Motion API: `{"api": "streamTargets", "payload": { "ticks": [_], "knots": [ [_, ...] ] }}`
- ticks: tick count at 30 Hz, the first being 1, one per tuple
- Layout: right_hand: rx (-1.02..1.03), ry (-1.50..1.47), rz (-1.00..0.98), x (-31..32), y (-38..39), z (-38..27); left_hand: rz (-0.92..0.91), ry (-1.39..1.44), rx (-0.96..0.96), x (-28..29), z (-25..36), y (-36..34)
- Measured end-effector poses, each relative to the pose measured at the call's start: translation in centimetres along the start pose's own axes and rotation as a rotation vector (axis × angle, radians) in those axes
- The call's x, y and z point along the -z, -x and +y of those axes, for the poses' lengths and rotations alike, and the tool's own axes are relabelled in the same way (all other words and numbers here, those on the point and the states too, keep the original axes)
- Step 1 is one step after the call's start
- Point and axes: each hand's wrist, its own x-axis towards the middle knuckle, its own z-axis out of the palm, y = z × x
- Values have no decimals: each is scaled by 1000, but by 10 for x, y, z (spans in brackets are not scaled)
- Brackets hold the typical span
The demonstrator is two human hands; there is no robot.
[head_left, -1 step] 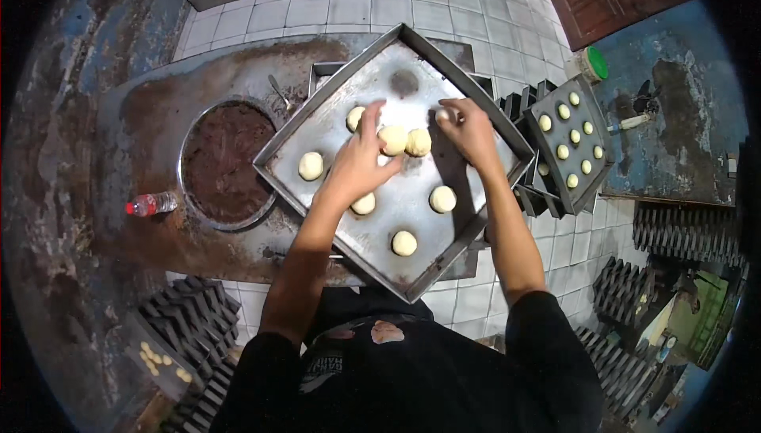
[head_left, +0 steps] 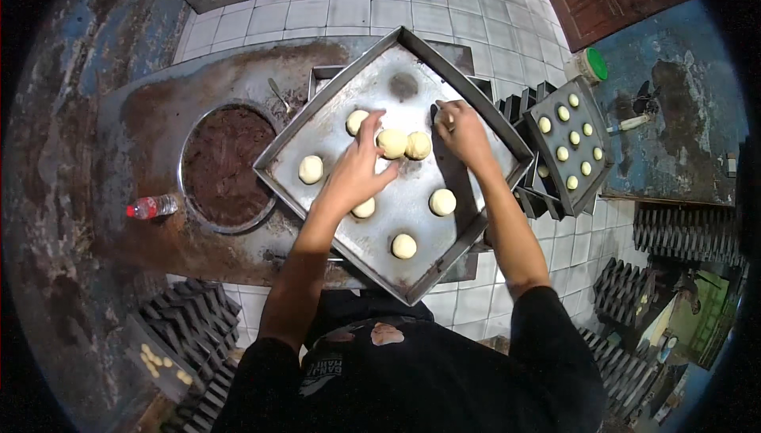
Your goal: The person prepares dough buns by taking portions of dough, flattening them by hand, adding a dark filling from a bowl, and shaping them into rounds. The finished buns are then placed onto metal baking trays.
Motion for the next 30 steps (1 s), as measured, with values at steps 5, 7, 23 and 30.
{"api": "streamTargets", "payload": {
  "ticks": [5, 7, 23, 30],
  "knots": [
    [138, 397, -167, -48, 4, 6, -37, -53, -107, -11, -30, 25],
    [17, 131, -305, -41, -10, 8, -94, -246, -233, -22, -28, 25],
    [-107, -821, -570, 39, 58, -128, 105, 355, 82, -24, -63, 17],
    [-346, -927, -72, 12, 82, -244, 394, 618, 148, 20, 4, 73]
  ]
}}
